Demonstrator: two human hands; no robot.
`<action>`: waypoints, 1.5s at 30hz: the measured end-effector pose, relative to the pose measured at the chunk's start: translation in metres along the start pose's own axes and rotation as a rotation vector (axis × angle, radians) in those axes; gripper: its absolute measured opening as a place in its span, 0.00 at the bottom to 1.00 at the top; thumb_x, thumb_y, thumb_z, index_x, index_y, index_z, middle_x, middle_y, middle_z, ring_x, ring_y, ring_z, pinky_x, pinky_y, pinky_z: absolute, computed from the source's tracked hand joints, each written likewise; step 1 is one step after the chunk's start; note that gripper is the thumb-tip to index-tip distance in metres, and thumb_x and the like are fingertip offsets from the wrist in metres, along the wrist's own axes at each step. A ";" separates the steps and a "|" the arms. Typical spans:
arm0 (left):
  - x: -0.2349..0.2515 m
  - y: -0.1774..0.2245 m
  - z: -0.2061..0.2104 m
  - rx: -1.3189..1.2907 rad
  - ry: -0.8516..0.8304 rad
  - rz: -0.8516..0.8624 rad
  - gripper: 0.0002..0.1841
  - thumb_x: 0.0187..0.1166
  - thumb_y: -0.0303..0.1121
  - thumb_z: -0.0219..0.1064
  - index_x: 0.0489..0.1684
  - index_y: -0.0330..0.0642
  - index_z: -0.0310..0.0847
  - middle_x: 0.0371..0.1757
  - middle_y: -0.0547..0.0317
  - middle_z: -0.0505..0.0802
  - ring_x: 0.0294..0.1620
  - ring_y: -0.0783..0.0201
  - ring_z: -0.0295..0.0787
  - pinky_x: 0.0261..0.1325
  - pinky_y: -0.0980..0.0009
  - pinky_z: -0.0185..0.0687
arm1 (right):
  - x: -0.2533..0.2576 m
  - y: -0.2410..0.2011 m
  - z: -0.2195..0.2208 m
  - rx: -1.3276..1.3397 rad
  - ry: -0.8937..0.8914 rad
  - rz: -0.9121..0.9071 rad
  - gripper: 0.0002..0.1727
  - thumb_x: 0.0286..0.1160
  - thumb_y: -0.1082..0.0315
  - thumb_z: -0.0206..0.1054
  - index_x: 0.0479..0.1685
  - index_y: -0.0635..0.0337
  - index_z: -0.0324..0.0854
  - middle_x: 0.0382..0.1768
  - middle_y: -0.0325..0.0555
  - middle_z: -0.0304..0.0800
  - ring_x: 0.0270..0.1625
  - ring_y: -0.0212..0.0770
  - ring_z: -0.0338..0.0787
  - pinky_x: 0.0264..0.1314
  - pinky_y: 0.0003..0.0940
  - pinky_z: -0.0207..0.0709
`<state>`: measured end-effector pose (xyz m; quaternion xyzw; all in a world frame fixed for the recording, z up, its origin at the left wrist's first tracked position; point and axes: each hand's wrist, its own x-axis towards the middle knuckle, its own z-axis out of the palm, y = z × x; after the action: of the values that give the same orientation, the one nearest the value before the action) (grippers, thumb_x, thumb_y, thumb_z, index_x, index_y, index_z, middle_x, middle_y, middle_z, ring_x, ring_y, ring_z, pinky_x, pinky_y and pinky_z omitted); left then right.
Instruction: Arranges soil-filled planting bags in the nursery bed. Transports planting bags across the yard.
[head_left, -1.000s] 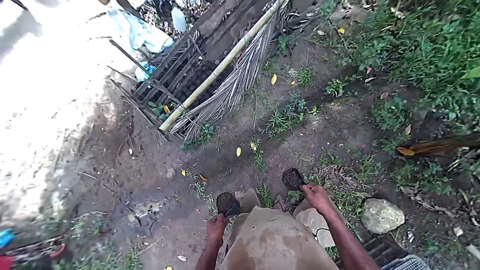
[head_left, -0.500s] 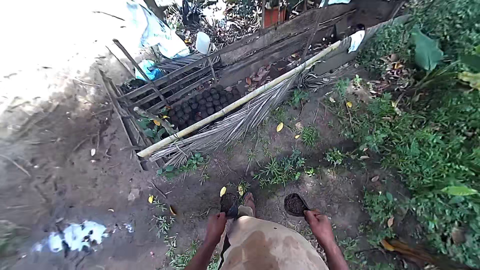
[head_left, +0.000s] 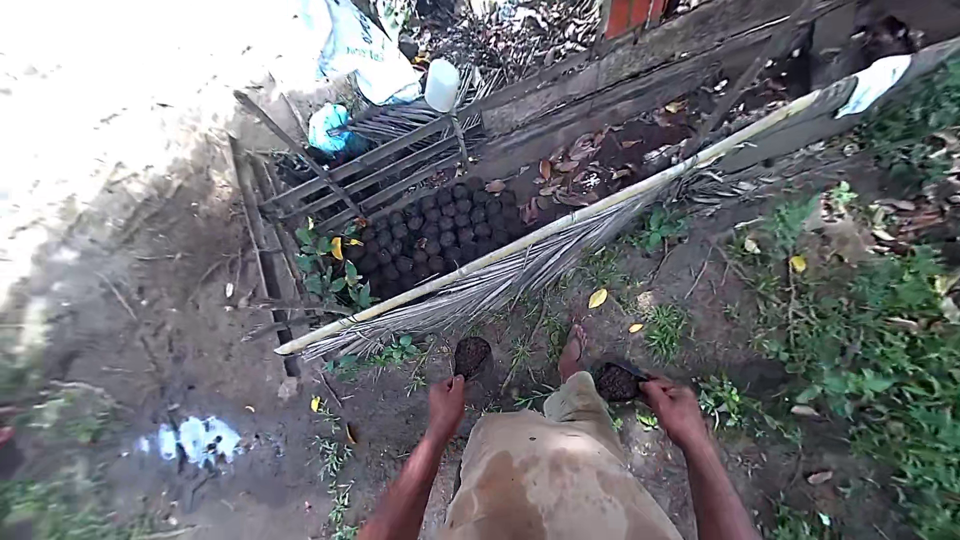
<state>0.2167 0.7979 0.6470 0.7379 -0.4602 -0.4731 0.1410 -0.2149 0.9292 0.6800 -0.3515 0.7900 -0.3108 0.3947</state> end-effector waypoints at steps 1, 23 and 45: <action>0.011 0.014 0.010 -0.019 0.033 -0.030 0.20 0.90 0.43 0.56 0.38 0.37 0.90 0.39 0.52 0.98 0.40 0.57 0.95 0.51 0.49 0.89 | 0.038 -0.010 -0.005 -0.006 -0.052 -0.020 0.17 0.80 0.62 0.60 0.28 0.57 0.92 0.65 0.39 0.93 0.63 0.38 0.93 0.65 0.48 0.88; 0.289 0.237 0.006 0.067 0.118 -0.034 0.23 0.89 0.47 0.54 0.35 0.41 0.89 0.30 0.54 0.92 0.34 0.56 0.90 0.44 0.46 0.85 | 0.525 -0.303 0.020 0.223 -0.101 0.064 0.18 0.87 0.59 0.61 0.55 0.66 0.85 0.51 0.54 0.91 0.52 0.48 0.94 0.61 0.53 0.90; 0.647 0.150 0.144 0.202 0.040 0.009 0.18 0.88 0.46 0.56 0.35 0.51 0.90 0.41 0.67 0.95 0.31 0.71 0.87 0.36 0.61 0.85 | 1.099 -0.148 0.374 0.138 -0.310 0.013 0.19 0.84 0.59 0.61 0.58 0.67 0.83 0.53 0.55 0.91 0.54 0.49 0.95 0.58 0.50 0.93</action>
<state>0.0984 0.2247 0.3019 0.7556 -0.5058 -0.4089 0.0772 -0.3389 -0.1134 0.1626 -0.3623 0.6985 -0.3038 0.5371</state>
